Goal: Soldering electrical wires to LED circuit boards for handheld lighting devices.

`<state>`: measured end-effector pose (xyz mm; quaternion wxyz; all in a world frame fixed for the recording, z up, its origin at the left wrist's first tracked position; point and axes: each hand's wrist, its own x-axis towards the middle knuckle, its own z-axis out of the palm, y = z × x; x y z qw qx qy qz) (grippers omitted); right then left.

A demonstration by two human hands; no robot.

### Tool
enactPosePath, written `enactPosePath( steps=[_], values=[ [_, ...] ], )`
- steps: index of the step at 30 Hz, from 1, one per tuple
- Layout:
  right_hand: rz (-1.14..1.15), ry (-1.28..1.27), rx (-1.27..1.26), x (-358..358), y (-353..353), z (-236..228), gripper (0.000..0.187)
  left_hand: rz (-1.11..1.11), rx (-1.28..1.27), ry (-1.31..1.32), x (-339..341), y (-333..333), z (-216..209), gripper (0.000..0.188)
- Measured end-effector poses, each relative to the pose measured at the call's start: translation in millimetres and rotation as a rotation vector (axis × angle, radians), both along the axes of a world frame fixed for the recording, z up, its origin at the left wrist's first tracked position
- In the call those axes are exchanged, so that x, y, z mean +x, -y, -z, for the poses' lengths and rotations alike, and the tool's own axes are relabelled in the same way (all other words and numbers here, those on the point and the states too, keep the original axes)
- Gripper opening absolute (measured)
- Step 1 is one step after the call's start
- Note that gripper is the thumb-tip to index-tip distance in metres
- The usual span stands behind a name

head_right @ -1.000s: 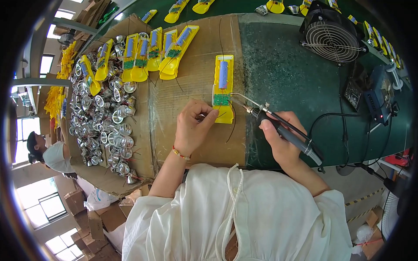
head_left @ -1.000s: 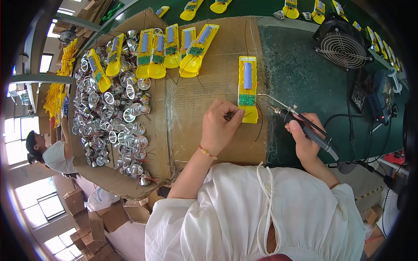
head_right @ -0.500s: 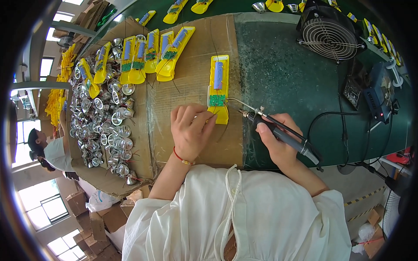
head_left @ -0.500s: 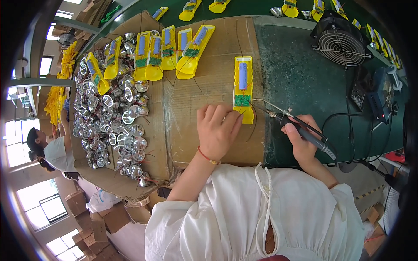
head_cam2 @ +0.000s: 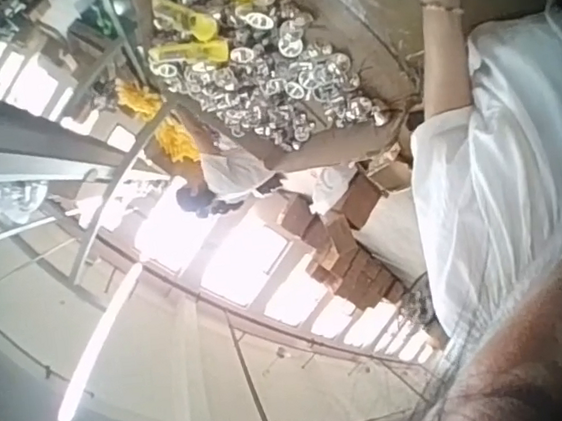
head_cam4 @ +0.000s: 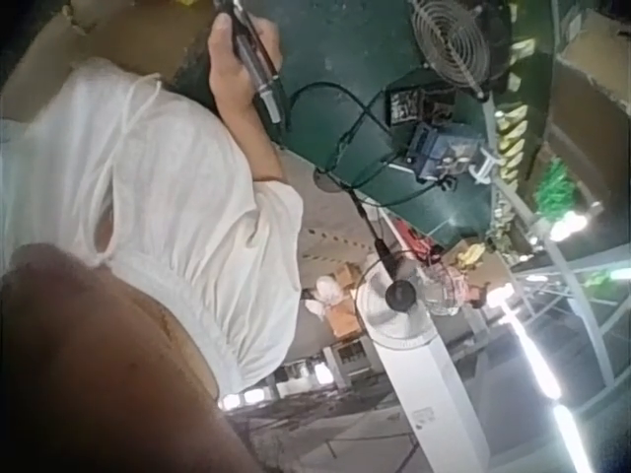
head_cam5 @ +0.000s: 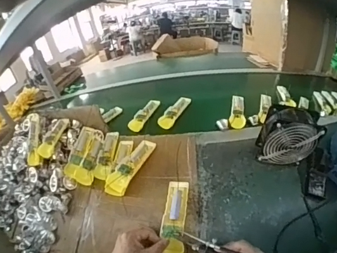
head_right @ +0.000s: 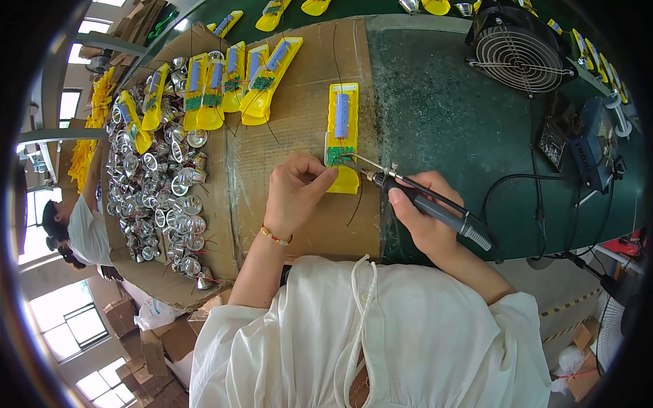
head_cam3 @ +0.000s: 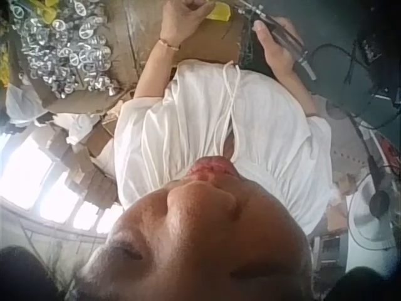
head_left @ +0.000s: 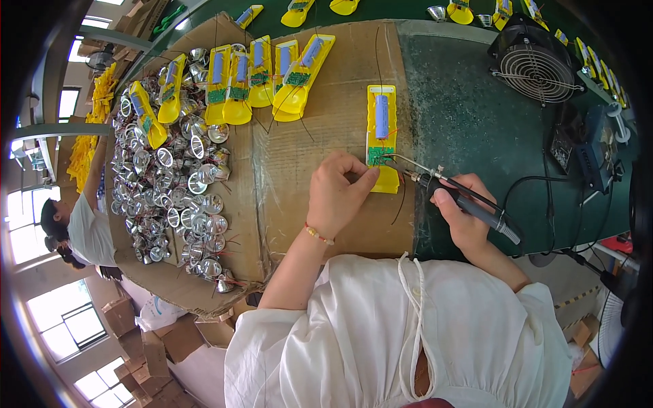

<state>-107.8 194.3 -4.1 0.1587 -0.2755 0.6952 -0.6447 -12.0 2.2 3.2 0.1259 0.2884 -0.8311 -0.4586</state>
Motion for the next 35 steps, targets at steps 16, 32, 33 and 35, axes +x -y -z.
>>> enactPosePath(
  steps=[16,32,33,35],
  values=[
    [0.052,0.086,-0.069,3.9,7.9,5.3,0.015,-0.015,0.124,0.088,-3.9,7.8,-1.2,0.017],
    [0.256,0.000,-0.096,-36.0,-30.7,13.4,0.015,-0.012,0.274,0.172,-5.9,8.0,-8.6,0.016],
    [0.272,-0.027,-0.079,-39.0,-33.6,13.0,0.016,0.125,0.135,0.303,-9.0,11.0,-5.8,0.016],
    [0.261,-0.010,-0.039,-42.2,-34.6,13.9,0.018,0.193,0.106,0.321,-37.9,23.0,-8.8,0.016]
  ],
)
